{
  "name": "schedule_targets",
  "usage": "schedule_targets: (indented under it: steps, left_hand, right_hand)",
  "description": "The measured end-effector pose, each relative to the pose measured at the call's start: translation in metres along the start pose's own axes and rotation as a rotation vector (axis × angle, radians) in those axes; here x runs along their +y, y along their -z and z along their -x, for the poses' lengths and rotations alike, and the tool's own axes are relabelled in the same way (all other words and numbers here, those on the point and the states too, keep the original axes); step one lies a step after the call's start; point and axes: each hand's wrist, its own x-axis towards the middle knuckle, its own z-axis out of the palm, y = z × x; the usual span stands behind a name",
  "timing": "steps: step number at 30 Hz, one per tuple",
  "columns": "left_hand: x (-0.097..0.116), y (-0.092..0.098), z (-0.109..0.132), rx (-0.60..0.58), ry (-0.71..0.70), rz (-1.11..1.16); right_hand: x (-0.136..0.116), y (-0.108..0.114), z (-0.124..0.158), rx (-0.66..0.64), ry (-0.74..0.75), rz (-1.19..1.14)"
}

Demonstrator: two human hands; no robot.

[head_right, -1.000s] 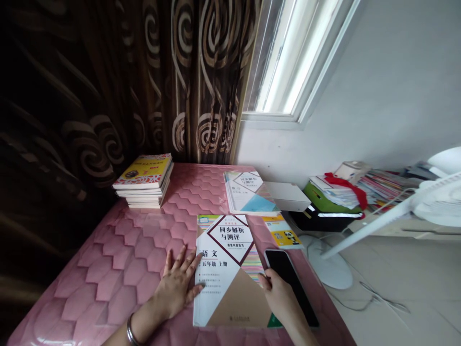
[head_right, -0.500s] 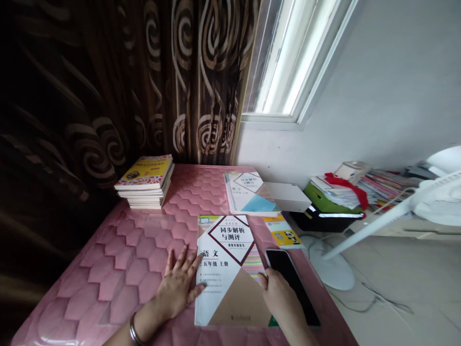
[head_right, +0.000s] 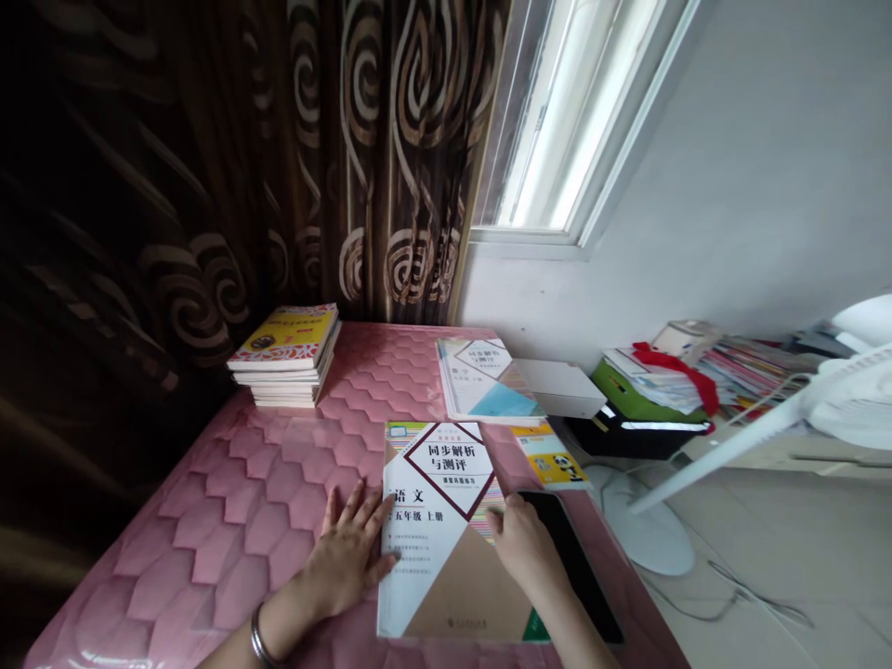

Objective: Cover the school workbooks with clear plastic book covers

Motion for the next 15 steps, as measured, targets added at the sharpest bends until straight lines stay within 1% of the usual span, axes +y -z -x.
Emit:
schedule_targets:
  steps: [3,5,6,8,11,13,15]
  left_hand:
    - [0.006,0.004,-0.005,-0.055,0.059,0.037]
    - [0.01,0.003,-0.01,-0.063,0.101,0.049]
    - [0.013,0.001,-0.012,-0.056,0.114,0.049]
    - [0.017,-0.005,-0.016,0.001,0.177,0.019]
    - [0.022,-0.019,-0.023,0.157,0.363,-0.088]
    - [0.022,-0.028,-0.027,0.219,0.452,-0.151]
    - [0.02,-0.034,-0.032,0.221,0.465,-0.179]
  right_hand:
    - [-0.003,0.012,-0.011,-0.11,-0.029,-0.111]
    - [-0.005,0.02,-0.02,-0.17,-0.042,-0.165]
    - [-0.006,0.022,-0.024,-0.179,-0.039,-0.178]
    - [-0.006,0.025,-0.03,-0.15,-0.031,-0.194]
    - [-0.003,0.023,-0.032,-0.094,-0.029,-0.285]
    - [0.0,0.023,-0.026,-0.123,-0.043,-0.4]
    - [0.002,0.024,-0.012,-0.197,-0.059,-0.557]
